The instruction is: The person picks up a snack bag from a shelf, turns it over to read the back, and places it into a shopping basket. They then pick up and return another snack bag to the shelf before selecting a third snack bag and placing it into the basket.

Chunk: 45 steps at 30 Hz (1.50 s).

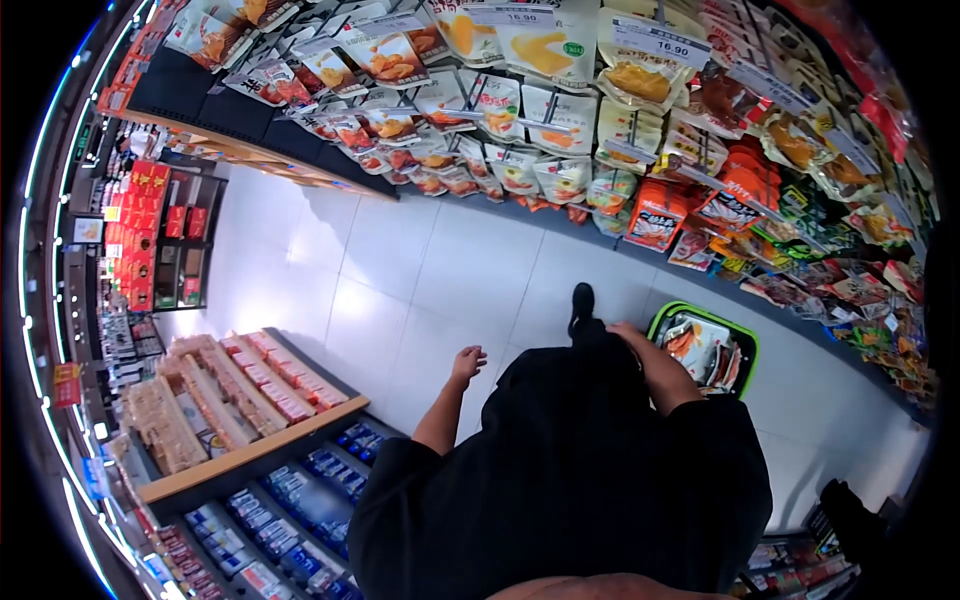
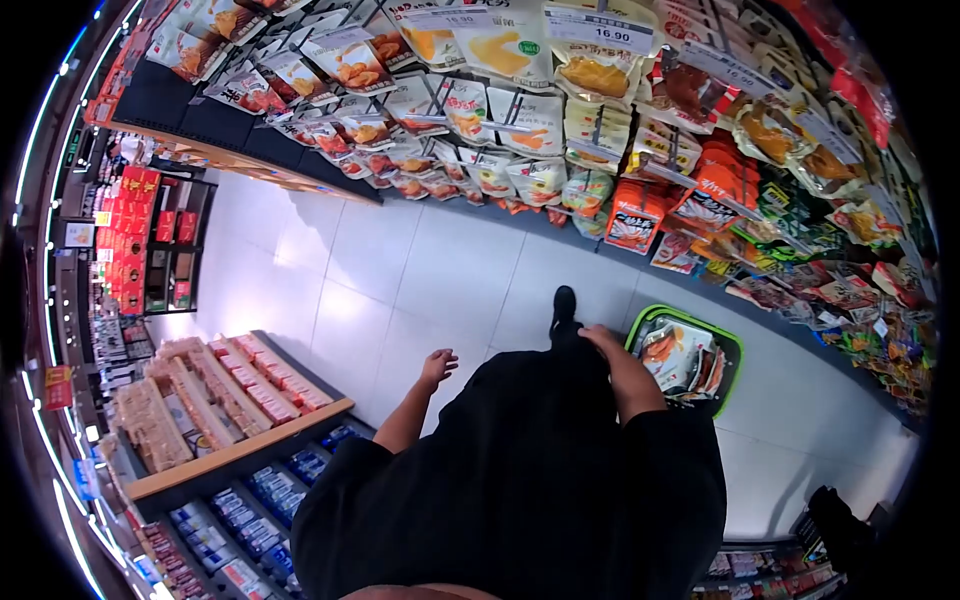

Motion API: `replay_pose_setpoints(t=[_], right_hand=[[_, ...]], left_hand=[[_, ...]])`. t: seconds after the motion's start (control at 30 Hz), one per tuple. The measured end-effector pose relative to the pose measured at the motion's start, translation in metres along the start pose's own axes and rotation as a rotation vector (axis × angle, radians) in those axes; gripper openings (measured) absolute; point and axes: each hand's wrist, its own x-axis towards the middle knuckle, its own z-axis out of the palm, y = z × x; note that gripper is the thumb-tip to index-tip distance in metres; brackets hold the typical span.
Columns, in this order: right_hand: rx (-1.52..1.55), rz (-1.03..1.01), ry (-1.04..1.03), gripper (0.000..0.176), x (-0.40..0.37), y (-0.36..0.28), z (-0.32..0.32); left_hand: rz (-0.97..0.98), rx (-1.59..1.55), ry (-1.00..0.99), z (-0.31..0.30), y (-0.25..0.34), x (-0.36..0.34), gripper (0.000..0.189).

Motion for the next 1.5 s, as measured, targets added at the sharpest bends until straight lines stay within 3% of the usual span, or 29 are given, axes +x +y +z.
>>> replay_pose_setpoints(t=[0.07,0.17,0.3,0.37,0.6,0.77,0.83,0.97,1.03,1.17,1.23,1.37,1.4,1.43,1.5], right_hand=[[-0.17,-0.006,0.037,0.042,0.055,0.028,0.002],[-0.355,0.03,0.058,0.042,0.052,-0.012,0.003],[-0.266,-0.012,0.075,0.039,0.048,-0.046,0.002],[-0.277,0.059,0.099,0.036,0.039,-0.07,0.0],[-0.248,-0.066,0.125,0.035,0.054,-0.088,-0.008],[-0.239,0.01,0.2,0.033,0.059,-0.102,0.006],[-0.033,0.031,0.252,0.036,0.065,-0.103,0.016],[0.096,0.075,0.36,0.036,0.062,-0.143,0.04],[-0.264,0.0,0.468,0.04,0.054,-0.163,0.055],[-0.269,-0.117,0.76,0.042,0.089,-0.179,0.094],[-0.085,0.032,0.688,0.041,0.07,-0.217,0.115],[-0.134,0.08,0.678,0.041,0.071,-0.245,0.132],[-0.14,0.044,0.677,0.041,0.088,-0.224,0.133],[-0.183,-0.017,0.681,0.043,0.082,-0.227,0.141],[-0.124,0.068,0.613,0.056,0.072,-0.233,0.154]], left_hand=[[-0.001,-0.008,0.013,-0.006,0.017,-0.005,0.032],[-0.04,0.009,0.031,-0.013,0.034,-0.005,0.034],[-0.044,0.111,0.025,-0.017,0.054,0.002,0.035],[-0.028,0.11,0.036,-0.019,0.067,0.005,0.036],[0.008,0.105,0.039,-0.03,0.091,0.035,0.036],[-0.024,0.151,-0.035,-0.064,0.094,0.081,0.035],[-0.042,0.16,-0.089,-0.081,0.1,0.107,0.033],[-0.051,0.198,-0.12,-0.121,0.137,0.157,0.033],[-0.011,0.178,-0.15,-0.143,0.161,0.18,0.033],[0.1,0.122,-0.121,-0.171,0.223,0.223,0.032],[0.118,0.08,-0.15,-0.186,0.238,0.233,0.032],[0.133,0.135,-0.221,-0.204,0.255,0.254,0.032],[0.105,0.186,-0.228,-0.207,0.254,0.259,0.033],[0.1,0.179,-0.225,-0.208,0.253,0.27,0.032],[0.067,0.12,-0.2,-0.218,0.238,0.281,0.031]])
